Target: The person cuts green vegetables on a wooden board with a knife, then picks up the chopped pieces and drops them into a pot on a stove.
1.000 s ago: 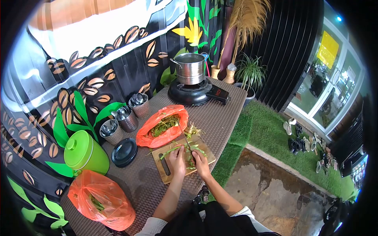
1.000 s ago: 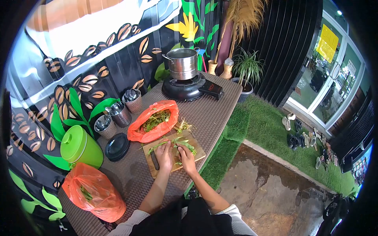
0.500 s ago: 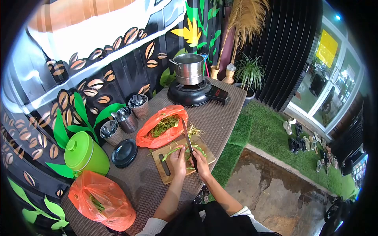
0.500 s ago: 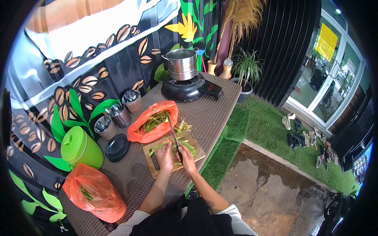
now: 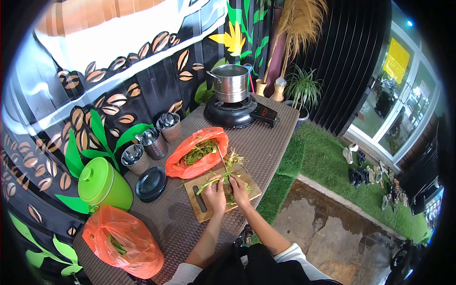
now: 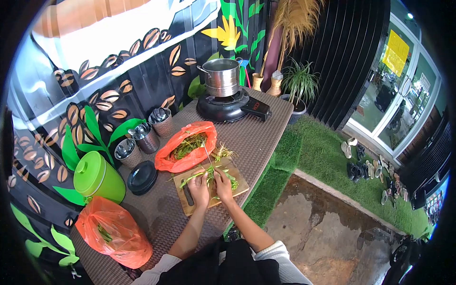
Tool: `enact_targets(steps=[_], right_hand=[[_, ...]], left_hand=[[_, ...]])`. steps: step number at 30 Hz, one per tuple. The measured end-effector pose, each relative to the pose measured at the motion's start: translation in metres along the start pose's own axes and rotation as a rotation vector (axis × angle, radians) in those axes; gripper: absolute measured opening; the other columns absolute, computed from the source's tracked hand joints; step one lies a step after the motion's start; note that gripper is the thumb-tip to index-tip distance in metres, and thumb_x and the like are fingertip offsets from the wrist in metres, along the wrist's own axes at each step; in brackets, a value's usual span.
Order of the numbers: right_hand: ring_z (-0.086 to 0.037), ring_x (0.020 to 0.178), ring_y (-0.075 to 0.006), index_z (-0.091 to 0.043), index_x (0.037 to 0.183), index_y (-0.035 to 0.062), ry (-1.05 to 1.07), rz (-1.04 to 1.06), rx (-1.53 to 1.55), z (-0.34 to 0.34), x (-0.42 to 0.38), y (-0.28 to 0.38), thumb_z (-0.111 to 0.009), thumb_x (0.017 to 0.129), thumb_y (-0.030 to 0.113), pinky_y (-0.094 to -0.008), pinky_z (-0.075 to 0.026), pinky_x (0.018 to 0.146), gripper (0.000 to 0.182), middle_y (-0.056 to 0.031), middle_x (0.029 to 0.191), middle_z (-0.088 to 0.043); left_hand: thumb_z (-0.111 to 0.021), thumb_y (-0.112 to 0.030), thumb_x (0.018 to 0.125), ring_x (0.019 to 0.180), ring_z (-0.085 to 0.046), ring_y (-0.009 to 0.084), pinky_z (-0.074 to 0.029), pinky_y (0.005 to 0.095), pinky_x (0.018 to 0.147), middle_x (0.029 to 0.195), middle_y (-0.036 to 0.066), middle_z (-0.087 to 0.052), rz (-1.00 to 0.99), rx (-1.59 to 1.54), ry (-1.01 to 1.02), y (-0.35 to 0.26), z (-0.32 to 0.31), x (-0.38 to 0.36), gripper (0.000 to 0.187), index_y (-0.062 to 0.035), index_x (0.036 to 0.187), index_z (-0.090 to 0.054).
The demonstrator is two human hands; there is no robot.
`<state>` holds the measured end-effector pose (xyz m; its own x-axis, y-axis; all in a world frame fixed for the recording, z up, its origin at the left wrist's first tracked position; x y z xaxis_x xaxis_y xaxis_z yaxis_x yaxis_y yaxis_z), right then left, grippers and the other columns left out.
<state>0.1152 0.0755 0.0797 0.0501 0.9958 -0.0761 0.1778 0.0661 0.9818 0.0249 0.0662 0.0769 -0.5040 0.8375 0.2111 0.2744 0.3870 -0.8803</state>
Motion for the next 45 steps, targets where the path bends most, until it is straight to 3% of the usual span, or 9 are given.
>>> enact_targets(steps=[3,5,9,14,20,24,26,35,45], right_hand=[[-0.04,0.047,-0.0059,-0.058,0.103,0.006,0.041,-0.121,-0.101,0.003,0.024,-0.004,-0.046,0.095,0.026,-0.0223,-0.032,0.043,0.025,0.0018,0.06,-0.044],[-0.039,0.042,-0.0075,-0.054,0.085,0.008,0.236,-0.461,0.07,0.006,0.03,-0.008,-0.046,0.094,0.03,-0.0238,-0.03,0.037,0.025,0.0009,0.057,-0.045],[-0.039,0.042,-0.0081,-0.048,0.077,0.0099,0.231,-0.425,-0.071,0.015,0.019,0.003,-0.045,0.094,0.03,-0.0237,-0.029,0.034,0.026,0.0002,0.057,-0.046],[-0.039,0.043,-0.0078,-0.049,0.101,0.0084,0.078,-0.219,0.073,0.021,-0.005,0.007,-0.043,0.095,0.026,-0.0226,-0.03,0.037,0.02,0.0002,0.057,-0.044],[-0.039,0.046,-0.0067,-0.046,0.112,0.0084,0.113,-0.022,0.048,0.029,-0.019,0.003,-0.041,0.096,0.024,-0.0209,-0.03,0.041,0.023,0.0002,0.059,-0.044],[-0.039,0.048,-0.0063,-0.046,0.114,0.0081,0.145,0.024,0.015,0.031,-0.024,0.008,-0.041,0.097,0.024,-0.0208,-0.03,0.04,0.024,0.0006,0.06,-0.045],[-0.04,0.05,-0.0055,-0.046,0.117,0.008,0.213,-0.019,0.037,0.033,-0.029,0.019,-0.042,0.096,0.022,-0.0205,-0.03,0.042,0.026,0.0015,0.061,-0.045],[-0.044,0.061,-0.0074,-0.044,0.131,0.0052,0.331,0.103,-0.116,0.042,-0.031,0.02,-0.045,0.096,0.022,-0.0215,-0.036,0.057,0.039,0.0018,0.066,-0.046],[-0.042,0.061,-0.0065,-0.046,0.13,0.0061,0.362,-0.002,0.047,0.038,-0.031,0.009,-0.048,0.095,0.023,-0.0206,-0.035,0.054,0.039,0.0021,0.07,-0.046]], left_hand=[[-0.06,0.001,0.086,0.09,-0.059,0.0121,-0.046,0.0235,0.08,0.098,0.008,-0.062,0.037,-0.026,-0.035,0.009,0.01,0.006,0.018,0.0022,0.103,-0.057],[-0.06,0.002,0.085,0.092,-0.059,0.0129,-0.047,0.0238,0.079,0.102,0.01,-0.062,0.146,0.025,0.001,0.016,0.02,0.009,0.027,0.0005,0.111,-0.054],[-0.061,0.0,0.085,0.09,-0.059,0.0145,-0.047,0.0264,0.078,0.104,0.012,-0.062,0.333,-0.17,-0.038,0.021,0.025,0.011,0.037,-0.0014,0.119,-0.047],[-0.055,-0.001,0.084,0.093,-0.056,0.0193,-0.047,0.0355,0.083,0.103,0.012,-0.06,0.547,-0.468,0.033,0.026,0.03,0.015,0.038,-0.0042,0.119,-0.041],[-0.052,0.006,0.08,0.09,-0.053,0.0227,-0.047,0.0354,0.078,0.092,0.011,-0.057,0.77,-0.718,0.051,0.029,0.021,0.019,0.037,-0.0002,0.116,-0.045],[-0.054,0.004,0.082,0.088,-0.054,0.0207,-0.047,0.0327,0.077,0.095,0.011,-0.057,0.776,-0.719,0.222,0.033,0.019,0.019,0.04,0.0004,0.12,-0.044],[-0.054,0.0,0.085,0.087,-0.054,0.0173,-0.045,0.0303,0.081,0.1,0.009,-0.056,0.669,-0.508,0.308,0.023,0.015,0.017,0.04,0.0017,0.124,-0.045],[-0.055,-0.003,0.088,0.086,-0.057,0.0148,-0.046,0.0265,0.078,0.099,0.006,-0.061,0.631,-0.346,0.401,0.008,0.015,0.017,0.032,0.0014,0.119,-0.049],[-0.057,-0.001,0.087,0.088,-0.06,0.0138,-0.047,0.0244,0.08,0.105,0.008,-0.062,0.551,-0.233,0.411,0.011,0.015,0.016,0.026,0.0031,0.113,-0.056]])
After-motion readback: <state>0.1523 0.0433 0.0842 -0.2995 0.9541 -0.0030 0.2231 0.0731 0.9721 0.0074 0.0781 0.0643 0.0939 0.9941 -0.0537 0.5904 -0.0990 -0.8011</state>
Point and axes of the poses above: each hand's wrist, its own x-axis towards the middle knuckle, its own z-axis out of the back of the hand, y = z × x, the point moved 2 cm from there along x, towards the middle knuckle
